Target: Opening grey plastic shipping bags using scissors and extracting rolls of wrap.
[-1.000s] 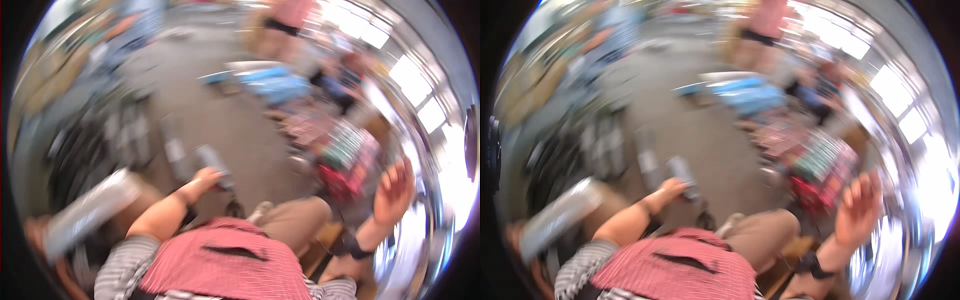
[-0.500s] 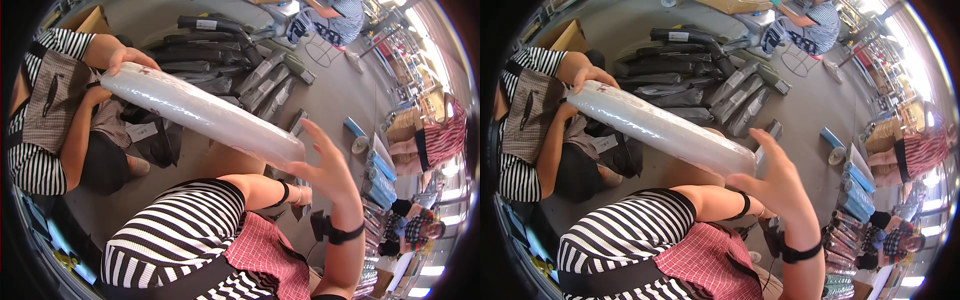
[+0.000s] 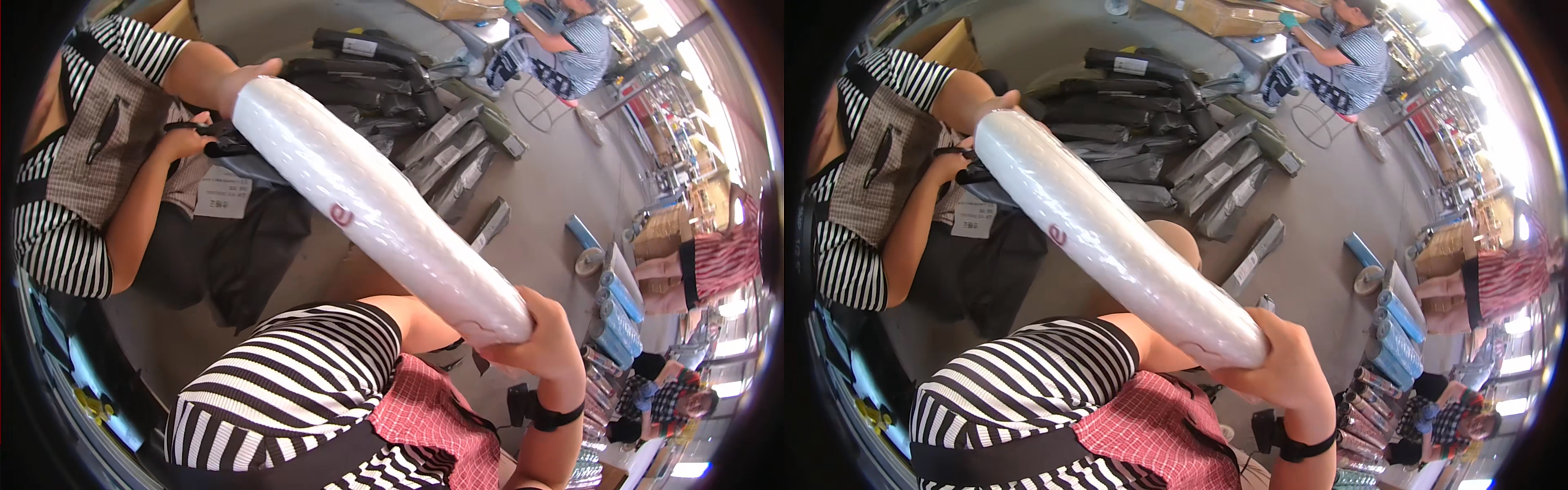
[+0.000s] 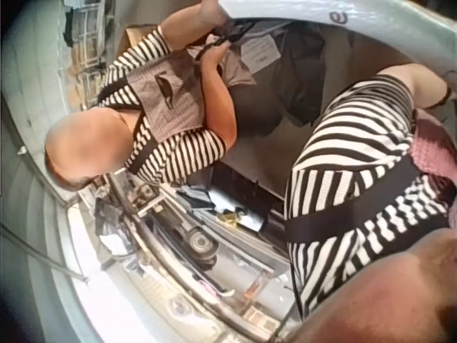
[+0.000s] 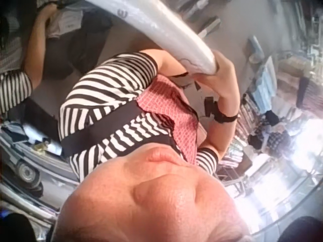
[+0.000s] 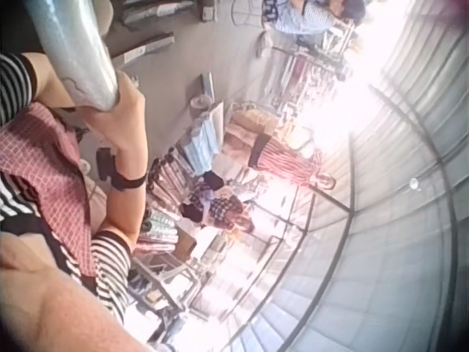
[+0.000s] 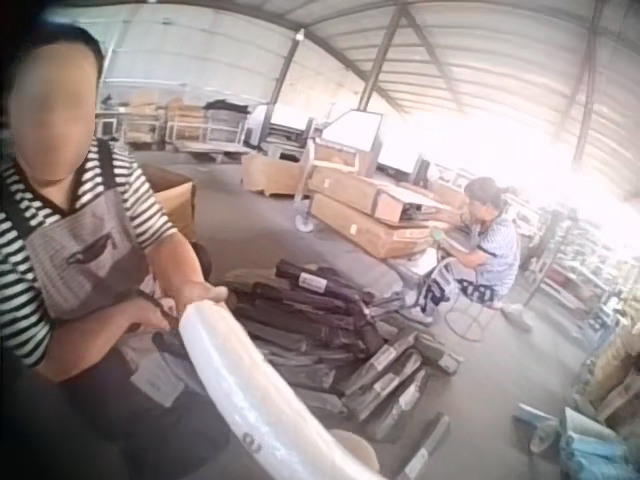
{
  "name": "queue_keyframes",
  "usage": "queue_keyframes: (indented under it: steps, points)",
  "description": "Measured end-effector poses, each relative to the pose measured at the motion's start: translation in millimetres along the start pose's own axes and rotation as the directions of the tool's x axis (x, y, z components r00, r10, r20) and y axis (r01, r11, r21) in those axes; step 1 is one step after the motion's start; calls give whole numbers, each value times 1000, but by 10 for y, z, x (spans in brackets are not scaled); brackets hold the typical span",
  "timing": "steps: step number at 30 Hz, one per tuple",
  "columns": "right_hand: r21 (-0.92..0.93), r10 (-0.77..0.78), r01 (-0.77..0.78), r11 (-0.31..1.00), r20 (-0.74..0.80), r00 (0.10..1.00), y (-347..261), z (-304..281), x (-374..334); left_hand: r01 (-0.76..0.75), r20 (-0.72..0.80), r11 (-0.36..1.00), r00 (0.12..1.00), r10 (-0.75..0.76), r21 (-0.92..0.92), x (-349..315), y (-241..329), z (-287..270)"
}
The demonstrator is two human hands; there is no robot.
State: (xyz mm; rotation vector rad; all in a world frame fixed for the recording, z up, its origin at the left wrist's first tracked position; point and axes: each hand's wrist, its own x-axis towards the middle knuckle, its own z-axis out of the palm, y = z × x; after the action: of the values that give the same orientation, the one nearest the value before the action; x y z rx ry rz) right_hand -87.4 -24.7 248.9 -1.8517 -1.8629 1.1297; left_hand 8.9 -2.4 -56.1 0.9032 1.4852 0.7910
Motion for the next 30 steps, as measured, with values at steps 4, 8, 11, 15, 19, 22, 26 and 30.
queue_keyframes:
  steps: [4, 8, 11, 15, 19, 22, 26, 30]
  points:
    - [261, -73, 103, 960, -122, 990, 451, -313, -666, -151, 135, 988, 980, 145, 30, -376, -344, 257]
    - [272, -137, 257, 927, -394, 909, 748, -453, -1374, -388, 700, 920, 640, 316, -61, 706, -575, -576]
    - [156, -129, 301, 941, -655, 744, 755, -452, -1947, -432, 872, 893, 380, 308, -127, 579, -553, -374]
    - [142, 13, 448, 883, -960, 280, 602, -227, -2909, -430, 954, 870, 268, -134, 243, 263, -285, 108]
    - [-206, -101, 605, 769, -974, -204, 438, -81, -3596, -388, 956, 889, 249, -151, 242, 71, -200, 116]
    - [-456, -178, 408, 791, -810, -559, 297, -144, -4103, -394, 951, 883, 266, -155, 254, 128, -268, 173]
    - [-768, -393, 233, 596, -533, -749, -66, -170, -4968, -409, 946, 871, 277, -166, 272, 13, -206, 130]
    - [-783, -147, 409, 469, -526, -838, -145, -13, -5194, -418, 942, 858, 273, -194, 298, 33, -232, 126]
